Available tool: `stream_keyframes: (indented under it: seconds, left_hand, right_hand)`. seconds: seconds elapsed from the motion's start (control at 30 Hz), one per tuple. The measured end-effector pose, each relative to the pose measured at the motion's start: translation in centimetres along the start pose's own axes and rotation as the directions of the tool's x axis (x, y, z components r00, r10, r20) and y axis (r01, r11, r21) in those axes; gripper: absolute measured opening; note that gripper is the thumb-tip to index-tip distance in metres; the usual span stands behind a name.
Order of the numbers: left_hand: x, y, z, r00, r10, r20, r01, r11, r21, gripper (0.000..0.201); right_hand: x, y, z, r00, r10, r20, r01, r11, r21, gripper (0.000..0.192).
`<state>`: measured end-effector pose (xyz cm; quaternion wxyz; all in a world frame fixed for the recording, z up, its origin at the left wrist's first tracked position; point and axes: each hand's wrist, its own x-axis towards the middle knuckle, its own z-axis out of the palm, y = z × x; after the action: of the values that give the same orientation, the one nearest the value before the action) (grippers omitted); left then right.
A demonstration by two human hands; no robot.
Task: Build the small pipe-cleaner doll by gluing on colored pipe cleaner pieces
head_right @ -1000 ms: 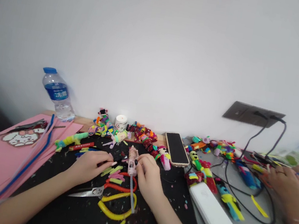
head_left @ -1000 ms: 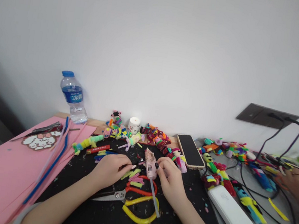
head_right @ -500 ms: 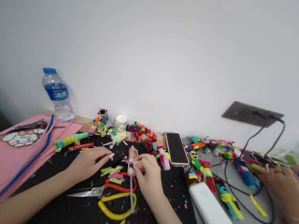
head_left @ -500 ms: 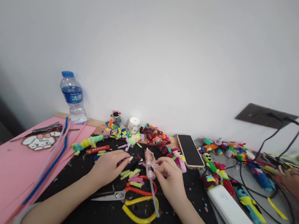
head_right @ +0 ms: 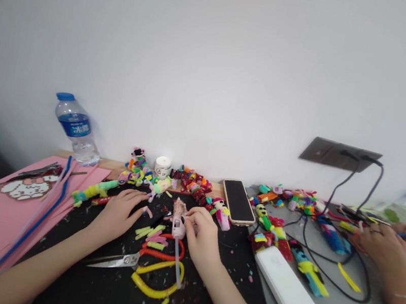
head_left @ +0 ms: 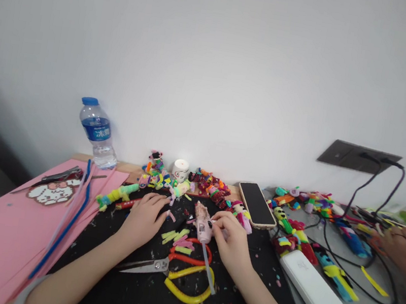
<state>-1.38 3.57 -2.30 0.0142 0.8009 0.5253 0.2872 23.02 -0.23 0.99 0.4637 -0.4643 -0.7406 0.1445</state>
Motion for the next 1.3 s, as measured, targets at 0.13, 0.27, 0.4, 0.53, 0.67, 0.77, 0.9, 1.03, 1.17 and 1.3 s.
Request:
stream_keyframes:
  seconds: [0.13, 0.27, 0.4, 0.53, 0.67, 0.77, 0.9, 1.03, 1.17, 1.3]
  left_hand:
    - [0.1, 0.2, -0.4, 0.998, -0.039, 0.044, 0.04, 0.999, -0.01, 0.023]
    - [0.1, 0.2, -0.7, 0.998, -0.064, 0.021, 0.063, 0.998, 0.019, 0.023]
    - [0.0, 0.4, -1.0, 0.998, -0.067, 0.017, 0.067, 0.998, 0.009, 0.023]
    - [0.2, 0.6, -1.1, 0.996, -0.087, 0.009, 0.088, 0.996, -0.032, 0.024]
    - [0.3, 0.8, -1.1, 0.998, -0.017, -0.068, 0.006, 0.988, -0.157, 0.021]
    - [0.2, 1.4, -1.1, 0.996, 0.051, -0.072, -0.07, 0.953, -0.296, 0.017]
    - [-0.2, 2.9, -1.5, 0.986, 0.163, 0.039, -0.124, 0.865, -0.486, 0.017]
    - [-0.8, 4.4, -1.9, 0.965, 0.237, 0.109, -0.131, 0.801, -0.585, 0.013]
    - [-1.1, 5.1, -1.9, 0.959, 0.26, 0.111, -0.139, 0.774, -0.618, 0.013]
    - [-1.2, 5.0, -1.8, 0.971, 0.199, 0.131, -0.077, 0.784, -0.617, 0.012]
  right_hand:
    - [0.0, -0.1, 0.0, 1.0, 0.002, 0.012, -0.001, 1.0, -0.009, 0.021]
    - [0.0, 0.0, 0.0, 1.0, 0.003, 0.013, -0.003, 1.0, -0.005, 0.022]
    - [0.1, 0.0, 0.0, 1.0, 0.001, 0.009, -0.001, 1.0, -0.003, 0.023]
    - [0.1, -0.1, -0.1, 1.0, -0.006, 0.0, 0.006, 1.0, -0.003, 0.022]
    - [0.1, 0.0, 0.0, 0.999, -0.029, -0.014, 0.029, 1.0, 0.002, 0.018]
    - [0.1, -0.1, -0.1, 0.999, -0.054, -0.006, 0.054, 0.999, 0.005, 0.016]
    - [-0.3, -0.7, 0.0, 0.994, -0.066, 0.082, 0.066, 0.998, 0.008, 0.015]
    - [-0.7, -1.0, 0.4, 0.981, -0.11, 0.16, 0.116, 0.993, -0.029, 0.021]
    - [-0.9, -1.2, 0.6, 0.974, -0.128, 0.186, 0.133, 0.991, -0.013, 0.014]
    - [-0.9, -1.6, 0.5, 0.97, -0.126, 0.207, 0.123, 0.992, 0.025, 0.019]
